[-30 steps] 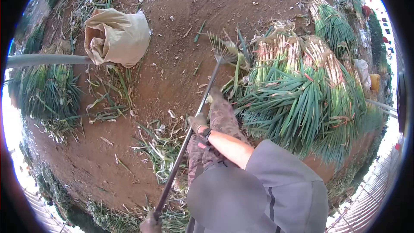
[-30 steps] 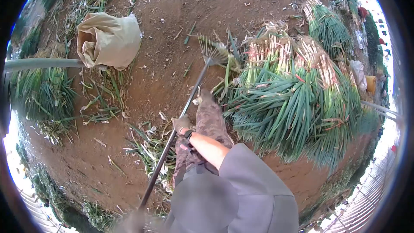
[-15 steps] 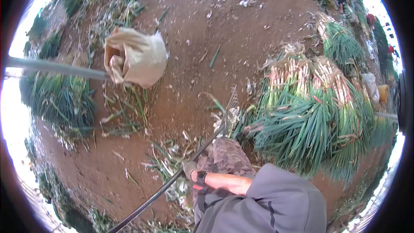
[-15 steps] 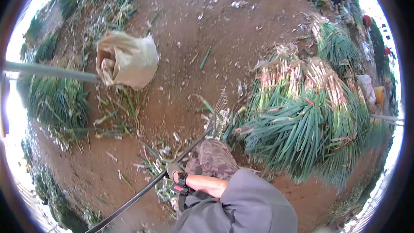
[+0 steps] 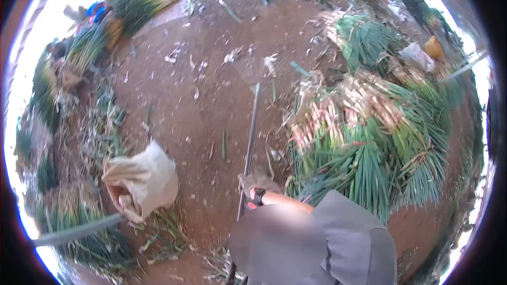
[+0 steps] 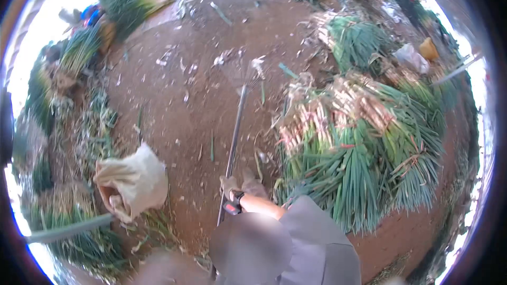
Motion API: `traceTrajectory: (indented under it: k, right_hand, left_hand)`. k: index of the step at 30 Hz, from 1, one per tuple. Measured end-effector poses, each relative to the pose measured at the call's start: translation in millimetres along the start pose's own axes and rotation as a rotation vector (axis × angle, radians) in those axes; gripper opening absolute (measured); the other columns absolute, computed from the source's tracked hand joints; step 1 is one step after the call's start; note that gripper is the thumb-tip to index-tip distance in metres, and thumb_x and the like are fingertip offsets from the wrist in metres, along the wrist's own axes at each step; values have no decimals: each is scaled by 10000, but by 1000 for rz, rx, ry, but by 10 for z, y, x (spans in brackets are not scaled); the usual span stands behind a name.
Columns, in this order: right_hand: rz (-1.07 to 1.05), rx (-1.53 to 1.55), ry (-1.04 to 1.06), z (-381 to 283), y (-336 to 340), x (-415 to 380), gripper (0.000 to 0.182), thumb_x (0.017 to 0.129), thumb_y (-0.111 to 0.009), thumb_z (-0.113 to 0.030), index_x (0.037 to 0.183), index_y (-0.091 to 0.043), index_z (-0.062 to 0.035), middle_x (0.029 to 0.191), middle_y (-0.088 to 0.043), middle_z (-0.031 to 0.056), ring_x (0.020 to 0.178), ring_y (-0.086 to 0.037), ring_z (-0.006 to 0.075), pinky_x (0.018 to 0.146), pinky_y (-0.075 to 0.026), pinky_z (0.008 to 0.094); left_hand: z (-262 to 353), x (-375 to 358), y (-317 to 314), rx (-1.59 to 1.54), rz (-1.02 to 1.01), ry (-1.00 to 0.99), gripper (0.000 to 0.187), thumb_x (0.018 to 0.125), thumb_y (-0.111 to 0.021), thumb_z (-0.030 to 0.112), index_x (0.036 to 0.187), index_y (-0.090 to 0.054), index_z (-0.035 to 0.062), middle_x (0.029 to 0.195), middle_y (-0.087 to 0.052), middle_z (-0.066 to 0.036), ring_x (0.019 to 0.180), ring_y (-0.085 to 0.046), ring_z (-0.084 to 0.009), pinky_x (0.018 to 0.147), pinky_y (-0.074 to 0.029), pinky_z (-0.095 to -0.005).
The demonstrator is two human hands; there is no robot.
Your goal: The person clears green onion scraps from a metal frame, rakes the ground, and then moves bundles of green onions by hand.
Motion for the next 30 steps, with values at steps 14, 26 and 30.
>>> traceTrajectory:
  k: [14,26,30]
  right_hand:
    - [171,361,-111,-1922,-44,1261,358,903,-630,-275,627,-528,-71,521,-494,22,417,-499,160,409,-374,347]
    - [519,847,196,-4301,1317,2574,339,919,-615,-310,679,-531,-86,534,-502,41,420,-511,177,407,-418,348]
    - [546,997,121,-4683,1644,2655,388,930,-585,-341,620,-524,-117,544,-510,24,414,-482,153,401,-382,330]
  left_hand:
    - [2462,3258,1544,359,-90,-388,319,770,-773,326,896,-668,53,764,-678,-163,704,-657,-330,618,-497,-418]
    - [4295,5063,2704,511,-206,-752,358,788,-757,371,907,-653,50,766,-675,-186,724,-658,-364,615,-498,-441]
    - [5046,5723,2754,758,-174,-767,376,811,-725,416,917,-650,63,777,-676,-189,738,-659,-369,613,-501,-458]
Point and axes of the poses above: each hand's wrist, its own x-axis towards the middle knuckle, its own y-axis out of the back of the hand, z = x × y, the point moved 4 cm from there along x, towards the middle knuckle
